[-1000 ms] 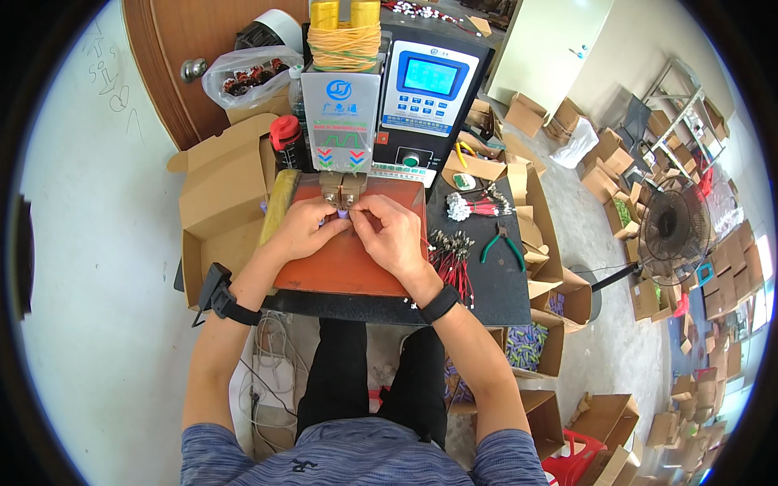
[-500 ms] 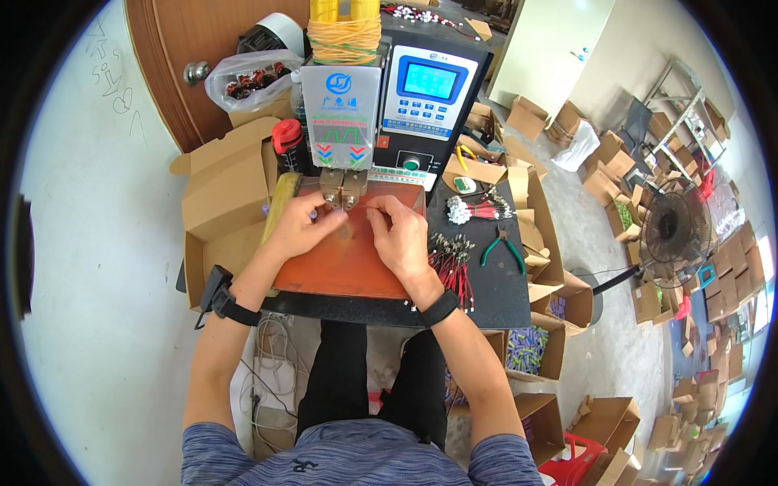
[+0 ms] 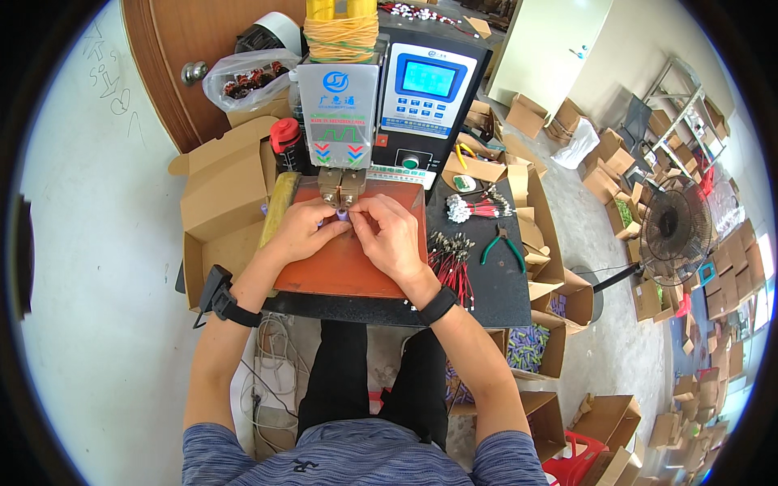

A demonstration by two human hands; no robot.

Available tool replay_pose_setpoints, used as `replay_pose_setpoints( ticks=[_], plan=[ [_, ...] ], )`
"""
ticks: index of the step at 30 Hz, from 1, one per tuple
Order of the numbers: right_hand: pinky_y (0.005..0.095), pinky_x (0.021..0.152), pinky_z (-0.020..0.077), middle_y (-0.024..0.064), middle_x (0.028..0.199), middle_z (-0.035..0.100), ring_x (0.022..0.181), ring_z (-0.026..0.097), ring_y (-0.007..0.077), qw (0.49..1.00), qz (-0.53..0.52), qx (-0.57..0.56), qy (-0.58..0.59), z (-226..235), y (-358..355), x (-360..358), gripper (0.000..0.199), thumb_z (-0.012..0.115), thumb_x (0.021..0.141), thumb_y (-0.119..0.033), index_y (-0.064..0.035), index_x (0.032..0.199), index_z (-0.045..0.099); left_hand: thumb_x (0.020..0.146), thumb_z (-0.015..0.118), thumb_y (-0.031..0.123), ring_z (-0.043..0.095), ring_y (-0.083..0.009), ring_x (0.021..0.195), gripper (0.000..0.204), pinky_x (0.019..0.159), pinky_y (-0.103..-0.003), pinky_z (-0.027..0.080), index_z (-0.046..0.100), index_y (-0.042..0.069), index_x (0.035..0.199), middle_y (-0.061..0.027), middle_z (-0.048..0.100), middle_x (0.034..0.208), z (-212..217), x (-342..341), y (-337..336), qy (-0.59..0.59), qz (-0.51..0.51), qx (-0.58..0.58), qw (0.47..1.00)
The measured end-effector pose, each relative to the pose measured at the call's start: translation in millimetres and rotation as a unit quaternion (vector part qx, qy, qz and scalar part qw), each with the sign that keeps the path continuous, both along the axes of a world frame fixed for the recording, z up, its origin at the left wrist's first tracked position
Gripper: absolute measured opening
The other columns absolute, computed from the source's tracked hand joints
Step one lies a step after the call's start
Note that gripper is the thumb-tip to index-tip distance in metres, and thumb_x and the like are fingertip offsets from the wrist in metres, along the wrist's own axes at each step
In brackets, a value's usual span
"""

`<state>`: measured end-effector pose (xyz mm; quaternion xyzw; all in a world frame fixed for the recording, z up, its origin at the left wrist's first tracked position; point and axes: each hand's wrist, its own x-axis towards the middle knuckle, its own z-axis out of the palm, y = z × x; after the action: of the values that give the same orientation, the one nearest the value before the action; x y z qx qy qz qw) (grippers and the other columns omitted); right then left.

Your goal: Connecting wires to battery cells using a spot-welding machine.

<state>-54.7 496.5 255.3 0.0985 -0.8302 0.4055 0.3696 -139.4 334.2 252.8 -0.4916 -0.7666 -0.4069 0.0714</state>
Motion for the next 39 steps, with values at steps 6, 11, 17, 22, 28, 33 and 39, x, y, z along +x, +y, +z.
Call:
replay_pose_setpoints(
  ticks=[6, 11, 17, 22, 28, 33, 39],
  plan=[
    [0.0344, 0.057, 0.048, 0.0094, 0.073, 0.061, 0.065, 0.06, 0.0267, 1.0, -0.008, 0.017, 0.009, 1.5, -2.3, -1.2, 0.005, 0.068, 0.077, -0.003, -0.0016, 0.081, 0.064, 0.084, 0.067, 0.021, 0.062, -0.0332, 0.079, 0.021, 0.067, -0.039, 0.047, 0.066, 0.005, 0.096, -0.0135, 0.065, 0.087, 0.8, 0.0, -0.9, 0.012, 0.001, 0.004, 1.0],
    [0.0357, 0.059, 0.0483, 0.0095, 0.072, 0.061, 0.066, 0.06, 0.0278, 0.999, -0.016, 0.036, 0.025, -1.5, 0.4, -1.7, 0.006, 0.068, 0.076, -0.003, -0.0019, 0.079, 0.063, 0.083, 0.067, 0.021, 0.062, -0.0328, 0.078, 0.021, 0.066, -0.039, 0.047, 0.066, 0.005, 0.097, -0.0137, 0.064, 0.086, -1.5, -1.8, 1.2, 0.008, 0.006, -0.015, 1.0],
    [0.037, 0.061, 0.0485, 0.0097, 0.072, 0.061, 0.068, 0.061, 0.0292, 0.999, -0.015, 0.031, 0.027, 0.7, -2.8, -2.8, 0.006, 0.068, 0.076, -0.004, -0.0025, 0.078, 0.063, 0.083, 0.068, 0.021, 0.061, -0.0325, 0.077, 0.022, 0.065, -0.039, 0.047, 0.066, 0.006, 0.098, -0.0141, 0.064, 0.085, -1.5, 1.4, -1.3, 0.014, 0.002, 0.017, 1.0],
    [0.0381, 0.062, 0.0487, 0.0089, 0.074, 0.062, 0.07, 0.061, 0.0294, 0.999, -0.032, 0.024, 0.016, -3.8, 1.5, -0.7, 0.006, 0.069, 0.076, -0.005, -0.0039, 0.079, 0.063, 0.082, 0.068, 0.019, 0.06, -0.032, 0.075, 0.022, 0.066, -0.038, 0.047, 0.065, 0.006, 0.099, -0.0135, 0.064, 0.083, 0.0, 1.3, 2.7, 0.008, 0.001, -0.005, 1.0],
    [0.0368, 0.067, 0.0481, 0.0067, 0.077, 0.064, 0.076, 0.059, 0.0282, 0.992, -0.05, 0.104, 0.047, 2.2, 14.5, 2.9, 0.005, 0.068, 0.077, -0.005, -0.0065, 0.08, 0.065, 0.088, 0.058, 0.012, 0.058, -0.017, 0.072, 0.016, 0.065, -0.029, 0.046, 0.064, 0.004, 0.101, -0.0062, 0.064, 0.084, -8.3, -12.6, -7.0, -0.079, -0.011, -0.003, 0.997],
    [0.0288, 0.068, 0.0483, 0.0059, 0.079, 0.066, 0.075, 0.061, 0.0175, 0.996, -0.044, -0.008, -0.075, 9.8, 72.8, 82.2, 0.005, 0.069, 0.081, -0.004, -0.0024, 0.085, 0.067, 0.095, 0.047, 0.011, 0.063, -0.0186, 0.081, 0.021, 0.071, -0.03, 0.048, 0.057, 0.0, 0.109, -0.0086, 0.066, 0.091, -16.4, -20.7, -7.0, -0.202, -0.032, 0.114, 0.972],
    [0.0259, 0.066, 0.0486, 0.0027, 0.078, 0.066, 0.072, 0.06, 0.0083, 0.92, -0.001, -0.01, -0.391, 8.4, 172.4, 222.6, 0.007, 0.065, 0.085, -0.011, -0.0043, 0.087, 0.067, 0.096, 0.046, 0.018, 0.062, -0.0208, 0.085, 0.026, 0.068, -0.03, 0.046, 0.059, 0.0, 0.109, -0.0089, 0.061, 0.091, -39.1, -31.2, 2.6, -0.114, -0.006, 0.083, 0.99]
  ],
)
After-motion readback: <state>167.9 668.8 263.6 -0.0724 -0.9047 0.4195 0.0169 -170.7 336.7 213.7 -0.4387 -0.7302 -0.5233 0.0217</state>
